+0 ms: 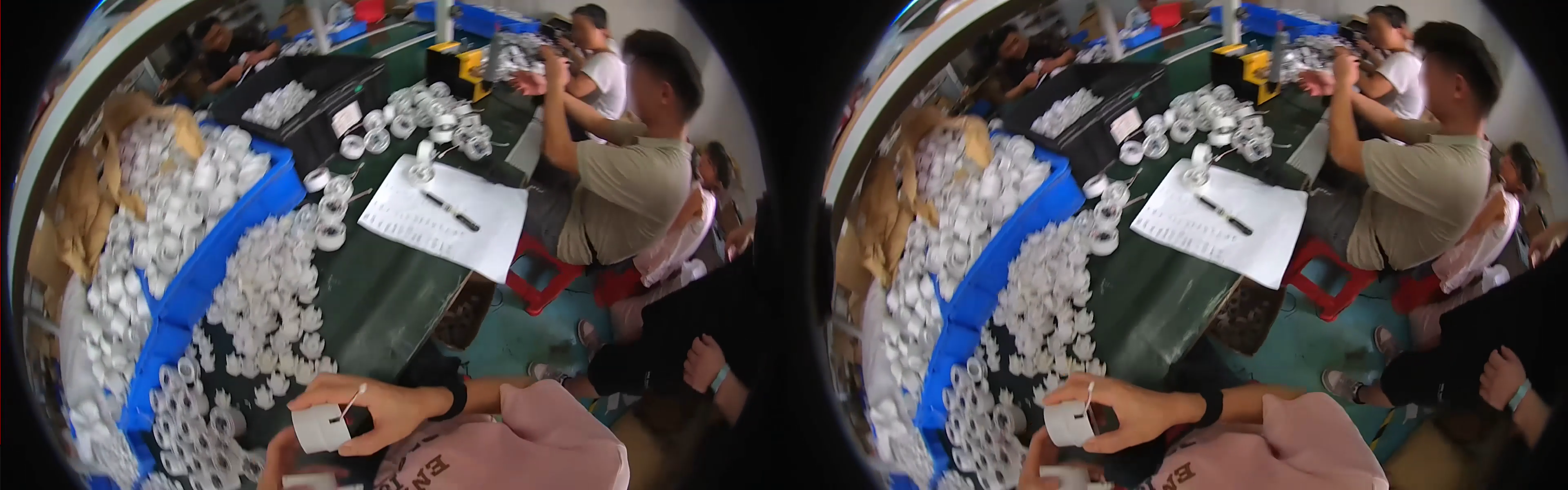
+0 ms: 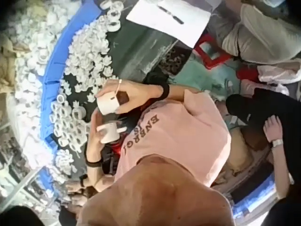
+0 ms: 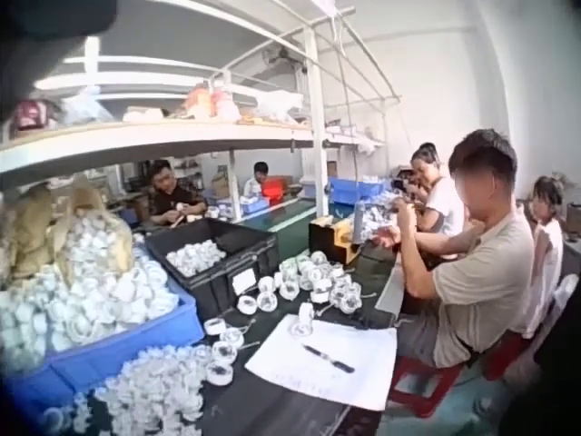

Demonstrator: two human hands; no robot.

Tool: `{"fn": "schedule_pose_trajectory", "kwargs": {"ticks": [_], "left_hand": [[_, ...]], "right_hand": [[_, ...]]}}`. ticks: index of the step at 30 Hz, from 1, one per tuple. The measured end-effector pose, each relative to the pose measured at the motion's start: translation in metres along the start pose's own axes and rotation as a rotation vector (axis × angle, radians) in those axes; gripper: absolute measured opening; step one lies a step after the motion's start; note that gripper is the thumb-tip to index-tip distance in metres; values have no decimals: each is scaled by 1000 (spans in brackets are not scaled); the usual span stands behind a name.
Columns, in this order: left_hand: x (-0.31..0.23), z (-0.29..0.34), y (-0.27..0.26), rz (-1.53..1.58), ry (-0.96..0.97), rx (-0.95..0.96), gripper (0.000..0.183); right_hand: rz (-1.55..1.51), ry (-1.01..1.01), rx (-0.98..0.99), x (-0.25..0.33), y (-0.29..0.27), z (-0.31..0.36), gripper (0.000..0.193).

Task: The person assembles camera housings by hand by picking up a base and a cover, fitting them together, and placing the assembled unit onto the table. They repeat this process, occasionally reaching into a blue bin for more components.

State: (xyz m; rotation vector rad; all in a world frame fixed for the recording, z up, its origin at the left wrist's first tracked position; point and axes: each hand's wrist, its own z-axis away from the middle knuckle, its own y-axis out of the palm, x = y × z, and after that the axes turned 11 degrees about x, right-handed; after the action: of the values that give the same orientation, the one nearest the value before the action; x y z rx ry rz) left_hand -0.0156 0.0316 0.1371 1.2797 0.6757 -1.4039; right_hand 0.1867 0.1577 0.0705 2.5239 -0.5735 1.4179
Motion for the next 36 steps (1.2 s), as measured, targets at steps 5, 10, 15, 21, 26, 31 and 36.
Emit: {"fn": "schedule_pose_trajectory", "kwargs": {"ticks": [5, 10, 15, 21, 26, 31, 36], "left_hand": [[22, -28, -11, 556, -199, 70, 64], [81, -36, -8, 1143, -171, 190, 45], [85, -41, 3, 928, -72, -193, 53], [105, -22, 9, -795, 597, -418, 50], [112, -15, 28, -239, 435, -542, 45], [112, -11, 29, -205, 454, -511, 45], [116, -10, 27, -303, 476, -465, 48]], "right_hand": [[-401, 406, 329, 3, -15, 1, 61], [-353, 505, 258, -11, -2, 12, 59], [-304, 493, 74, -24, 17, 25, 56], [-455, 522, -91, -24, 31, 31, 54], [-10, 396, 66, -15, 39, 21, 58], [267, 292, 128, -9, 41, 17, 68], [382, 207, 140, -9, 39, 16, 70]]}}
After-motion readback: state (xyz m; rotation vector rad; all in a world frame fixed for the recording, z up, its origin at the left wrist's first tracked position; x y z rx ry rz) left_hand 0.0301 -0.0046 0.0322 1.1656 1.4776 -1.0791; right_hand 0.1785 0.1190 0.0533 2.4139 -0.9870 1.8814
